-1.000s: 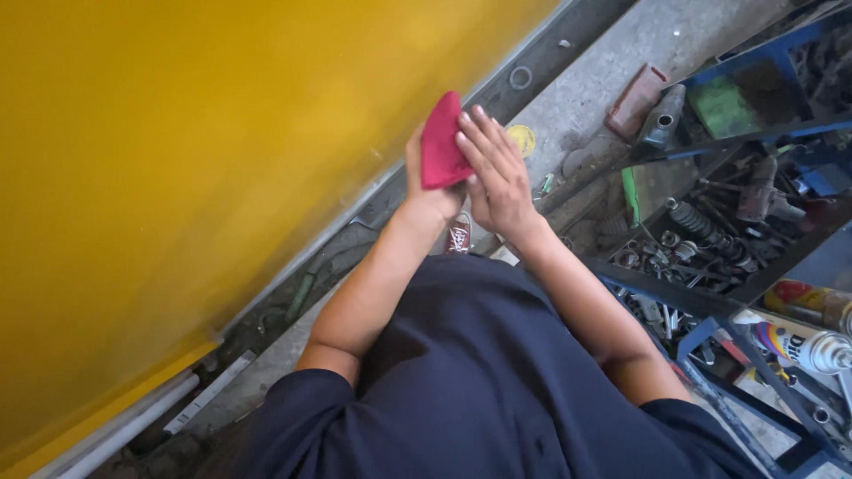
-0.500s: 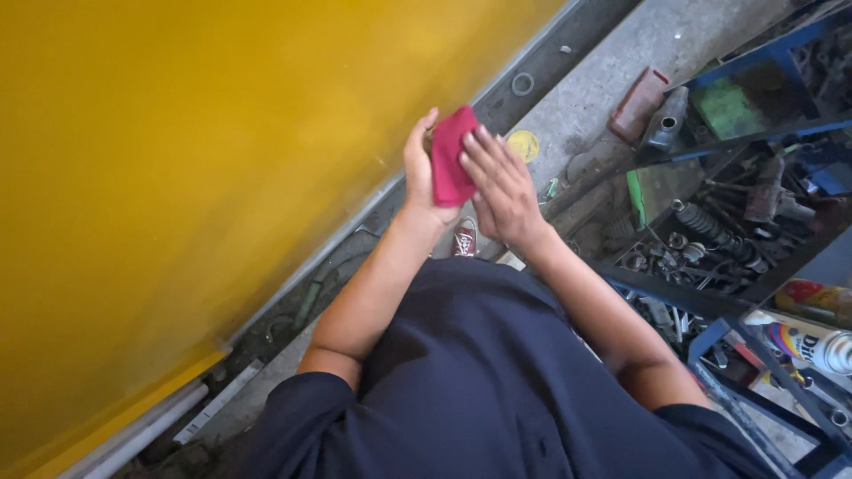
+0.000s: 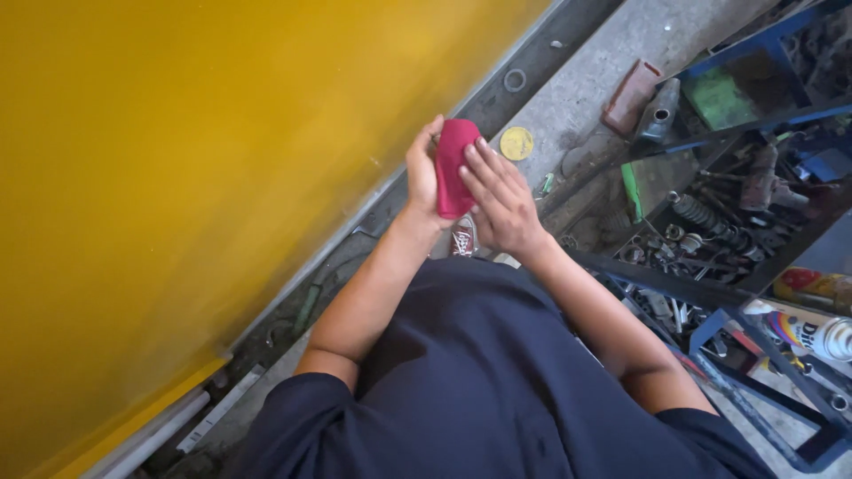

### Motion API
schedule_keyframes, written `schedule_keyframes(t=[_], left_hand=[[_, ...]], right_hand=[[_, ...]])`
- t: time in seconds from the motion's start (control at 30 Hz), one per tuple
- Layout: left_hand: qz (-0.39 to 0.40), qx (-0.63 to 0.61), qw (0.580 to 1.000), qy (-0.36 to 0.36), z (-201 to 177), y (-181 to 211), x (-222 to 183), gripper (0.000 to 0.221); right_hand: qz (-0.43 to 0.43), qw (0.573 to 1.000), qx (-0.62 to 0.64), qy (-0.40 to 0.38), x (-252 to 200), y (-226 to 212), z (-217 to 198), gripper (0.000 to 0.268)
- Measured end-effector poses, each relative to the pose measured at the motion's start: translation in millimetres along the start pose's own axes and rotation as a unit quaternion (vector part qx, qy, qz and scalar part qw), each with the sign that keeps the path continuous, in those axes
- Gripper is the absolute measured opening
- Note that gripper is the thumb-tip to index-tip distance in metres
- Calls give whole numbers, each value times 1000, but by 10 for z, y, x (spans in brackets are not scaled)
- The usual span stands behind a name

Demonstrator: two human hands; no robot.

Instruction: The recorder picks up a large mechanical socket from a tray of tools and wipes it clean with a red cloth.

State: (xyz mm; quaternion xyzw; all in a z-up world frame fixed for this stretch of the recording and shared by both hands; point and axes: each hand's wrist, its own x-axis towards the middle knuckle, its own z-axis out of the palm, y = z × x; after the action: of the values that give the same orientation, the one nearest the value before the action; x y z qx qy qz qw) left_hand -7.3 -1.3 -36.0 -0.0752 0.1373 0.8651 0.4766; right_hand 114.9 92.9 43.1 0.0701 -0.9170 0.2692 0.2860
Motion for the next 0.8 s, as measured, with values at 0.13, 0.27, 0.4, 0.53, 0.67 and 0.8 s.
schedule_keyframes(t=[0.13,0.27,0.4,0.53,0.67,0.8], left_hand=[[-39,11,998,57,431,46,-118,46],[-45,-29,993,102,580,75,-121,41],[-37,-40,998,-32,-146,-92,37,46],[-14,-15,999,-31,-9,-172,-36,50],[-27,-3,998,57,312,-132,-145,47],[-55,6,998,-14,83,-106,-118,51]], right_hand=[[5,1000,1,-9,156,-23,-37,40],[65,998,18,3,145,34,-80,40],[32,999,29,-6,-53,26,-86,40],[4,1000,19,-15,42,-16,-45,39],[30,999,14,-14,156,24,-24,41],[-15,1000,6,-17,-24,96,-4,46]])
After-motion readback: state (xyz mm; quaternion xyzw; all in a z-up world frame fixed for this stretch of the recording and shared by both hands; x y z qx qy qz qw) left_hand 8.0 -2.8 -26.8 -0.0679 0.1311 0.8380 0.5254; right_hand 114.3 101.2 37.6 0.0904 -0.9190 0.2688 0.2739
